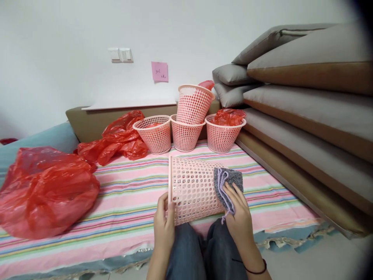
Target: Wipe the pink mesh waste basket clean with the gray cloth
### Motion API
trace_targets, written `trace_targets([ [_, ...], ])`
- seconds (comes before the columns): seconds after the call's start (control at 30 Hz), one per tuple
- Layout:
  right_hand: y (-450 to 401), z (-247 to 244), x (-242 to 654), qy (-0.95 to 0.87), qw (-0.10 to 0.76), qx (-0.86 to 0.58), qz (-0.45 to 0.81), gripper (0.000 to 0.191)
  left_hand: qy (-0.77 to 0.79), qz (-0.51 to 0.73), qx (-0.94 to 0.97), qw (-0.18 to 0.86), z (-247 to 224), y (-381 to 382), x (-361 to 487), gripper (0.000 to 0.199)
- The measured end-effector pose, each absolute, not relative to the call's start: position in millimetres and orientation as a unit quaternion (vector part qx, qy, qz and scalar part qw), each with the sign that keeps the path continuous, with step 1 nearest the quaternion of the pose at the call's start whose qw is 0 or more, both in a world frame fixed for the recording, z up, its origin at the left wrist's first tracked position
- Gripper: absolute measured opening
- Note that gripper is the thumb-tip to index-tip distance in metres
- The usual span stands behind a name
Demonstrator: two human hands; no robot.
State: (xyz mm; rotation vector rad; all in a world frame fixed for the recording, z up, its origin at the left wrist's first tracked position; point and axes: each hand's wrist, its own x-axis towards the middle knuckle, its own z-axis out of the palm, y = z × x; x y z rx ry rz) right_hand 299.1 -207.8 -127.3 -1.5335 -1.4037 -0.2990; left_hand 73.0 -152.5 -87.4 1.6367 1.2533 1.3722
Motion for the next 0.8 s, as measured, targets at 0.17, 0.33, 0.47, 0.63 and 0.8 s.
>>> trace_targets([
  [0.17,-205,-146,309,-0.598,0.482,-0.622,-0.153,0.072,0.540,0.485,0.626,0.286,-88,-145,93,0.036],
  [0.33,-199,-151,297,-0.578,0.503,-0.617,-0.181,0.070,0.545,0.485,0.620,0.289,-103,-140,88,0.039],
  [0.47,-195,-142,278,-0.560,0.518,-0.619,-0.186,0.066,0.556,0.493,0.589,0.317,-101,-134,81,0.045],
  [0.63,-193,-138,273,-0.552,0.521,-0.628,-0.174,0.064,0.549,0.492,0.604,0.302,-92,-130,80,0.046],
  [0.8,-194,-142,279,-0.550,0.520,-0.633,-0.163,0.061,0.558,0.477,0.612,0.294,-94,-139,83,0.043],
])
